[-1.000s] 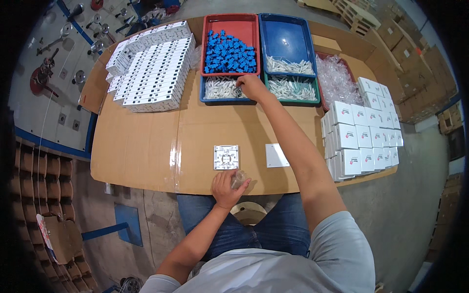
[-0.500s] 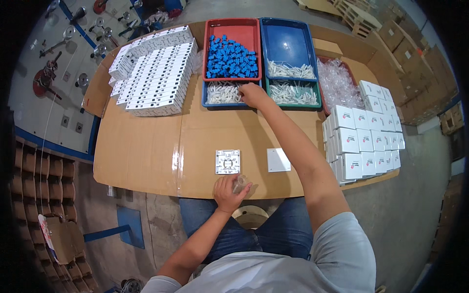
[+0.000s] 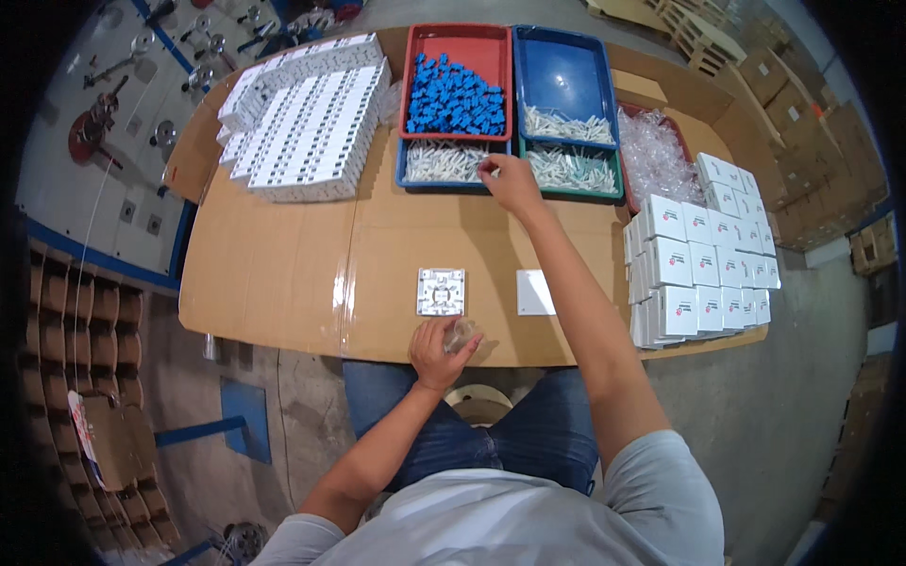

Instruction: Packaging small plastic components from bins into small cardboard boxes at a factory workstation.

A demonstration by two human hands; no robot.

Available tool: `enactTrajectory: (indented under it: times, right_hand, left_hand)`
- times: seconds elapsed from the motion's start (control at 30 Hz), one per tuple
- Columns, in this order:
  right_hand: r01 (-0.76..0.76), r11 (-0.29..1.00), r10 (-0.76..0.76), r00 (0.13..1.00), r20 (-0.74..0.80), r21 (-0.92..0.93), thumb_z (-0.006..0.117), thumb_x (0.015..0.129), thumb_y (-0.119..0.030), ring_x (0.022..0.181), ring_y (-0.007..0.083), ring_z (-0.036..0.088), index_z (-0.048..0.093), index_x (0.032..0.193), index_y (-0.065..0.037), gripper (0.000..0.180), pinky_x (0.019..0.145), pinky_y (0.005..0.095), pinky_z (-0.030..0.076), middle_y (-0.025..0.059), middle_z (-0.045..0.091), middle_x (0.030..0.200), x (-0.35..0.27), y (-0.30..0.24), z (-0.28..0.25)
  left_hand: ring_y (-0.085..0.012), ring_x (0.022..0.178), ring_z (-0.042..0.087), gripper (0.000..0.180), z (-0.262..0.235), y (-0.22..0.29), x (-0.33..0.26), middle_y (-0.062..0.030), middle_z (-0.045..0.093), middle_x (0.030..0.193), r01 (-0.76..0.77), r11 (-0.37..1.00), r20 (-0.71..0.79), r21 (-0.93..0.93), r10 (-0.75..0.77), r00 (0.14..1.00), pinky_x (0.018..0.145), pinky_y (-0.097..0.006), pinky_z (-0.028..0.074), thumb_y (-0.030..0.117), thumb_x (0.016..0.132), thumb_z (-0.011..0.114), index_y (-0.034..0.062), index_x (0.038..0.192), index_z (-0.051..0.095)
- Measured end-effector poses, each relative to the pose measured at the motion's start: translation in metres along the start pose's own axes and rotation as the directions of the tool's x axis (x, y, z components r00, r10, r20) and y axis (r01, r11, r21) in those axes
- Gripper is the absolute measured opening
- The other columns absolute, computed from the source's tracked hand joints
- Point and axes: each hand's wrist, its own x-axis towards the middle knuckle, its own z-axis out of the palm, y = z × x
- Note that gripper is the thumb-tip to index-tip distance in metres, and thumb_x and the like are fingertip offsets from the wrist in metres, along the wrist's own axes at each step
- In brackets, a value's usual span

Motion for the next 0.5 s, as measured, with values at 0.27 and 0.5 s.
enactTrajectory:
  times: [0.27, 0.5]
  right_hand:
    - [-0.341, 0.911, 0.246, 0.901, 0.357, 0.233, 0.077, 0.089, -0.011, 0.068, 0.0044, 0.052, 0.076, 0.097, -0.002, 0.012, 0.061, 0.0247, 0.044, -0.0007, 0.066, 0.076, -0.196, -0.081, -0.028]
    - [-0.231, 0.934, 0.109, 0.911, 0.397, 0.274, 0.076, 0.092, -0.012, 0.072, 0.0181, 0.062, 0.076, 0.103, 0.001, 0.017, 0.064, 0.0342, 0.049, 0.0107, 0.066, 0.091, -0.231, -0.104, -0.016]
  left_hand:
    - [-0.0303, 0.09, 0.07, 0.045, -0.004, 0.004, 0.005, -0.0085, 0.072, 0.099, 0.004, 0.997, 0.004, -0.079, -0.004, 1.0, 0.079, -0.041, 0.055, 0.031, 0.078, 0.089, 0.0072, 0.112, 0.071]
    - [-0.03, 0.095, 0.07, 0.049, -0.002, -0.006, -0.001, -0.0088, 0.072, 0.106, -0.059, 0.988, 0.008, -0.141, 0.061, 0.998, 0.082, -0.041, 0.054, 0.031, 0.079, 0.088, 0.0079, 0.118, 0.07]
